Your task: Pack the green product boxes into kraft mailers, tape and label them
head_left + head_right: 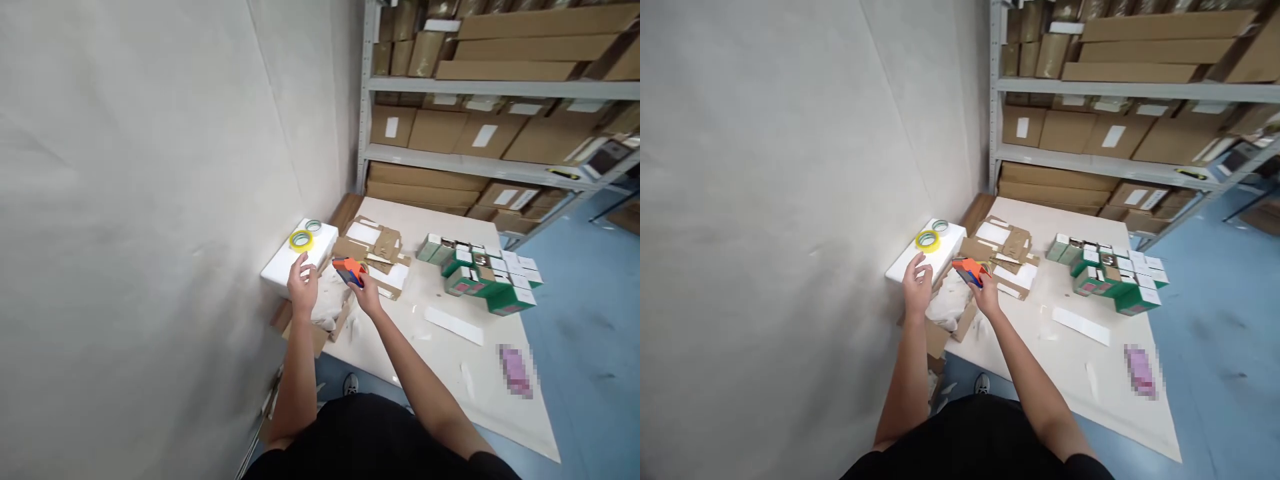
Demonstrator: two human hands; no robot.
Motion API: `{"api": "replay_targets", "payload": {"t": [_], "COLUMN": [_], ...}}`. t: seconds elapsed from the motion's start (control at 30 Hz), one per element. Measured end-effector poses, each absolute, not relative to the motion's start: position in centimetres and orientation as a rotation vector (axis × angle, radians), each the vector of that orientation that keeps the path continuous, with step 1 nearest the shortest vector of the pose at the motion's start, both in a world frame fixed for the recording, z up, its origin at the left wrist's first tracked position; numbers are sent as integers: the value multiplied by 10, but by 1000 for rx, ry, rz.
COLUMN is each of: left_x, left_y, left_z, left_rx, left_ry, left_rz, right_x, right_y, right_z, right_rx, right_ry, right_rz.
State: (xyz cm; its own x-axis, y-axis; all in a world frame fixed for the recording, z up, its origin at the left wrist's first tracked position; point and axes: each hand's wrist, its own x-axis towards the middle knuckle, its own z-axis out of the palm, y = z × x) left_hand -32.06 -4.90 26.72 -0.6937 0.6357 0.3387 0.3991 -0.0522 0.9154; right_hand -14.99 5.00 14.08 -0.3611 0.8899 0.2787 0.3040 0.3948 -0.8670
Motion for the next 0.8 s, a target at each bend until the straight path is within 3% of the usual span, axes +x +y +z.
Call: {"api": "replay_targets", "payload": {"t": [0.43, 0.63, 0.8], "left_x": [-424, -433, -421], "left_y": [-157, -151, -111], "left_z": [247, 239, 233], "left_rx": [832, 857, 953], "left_ry": [2245, 2213, 2126], "left_rz": [1749, 1700, 1680], "right_x": [-375, -378, -341], "right_y": [52, 44, 45], "right_z": [149, 151, 148], "right_rx": [-1207, -1132, -985], "right_ry": [-2504, -2575, -2331], "right_rz": [703, 590, 716]}}
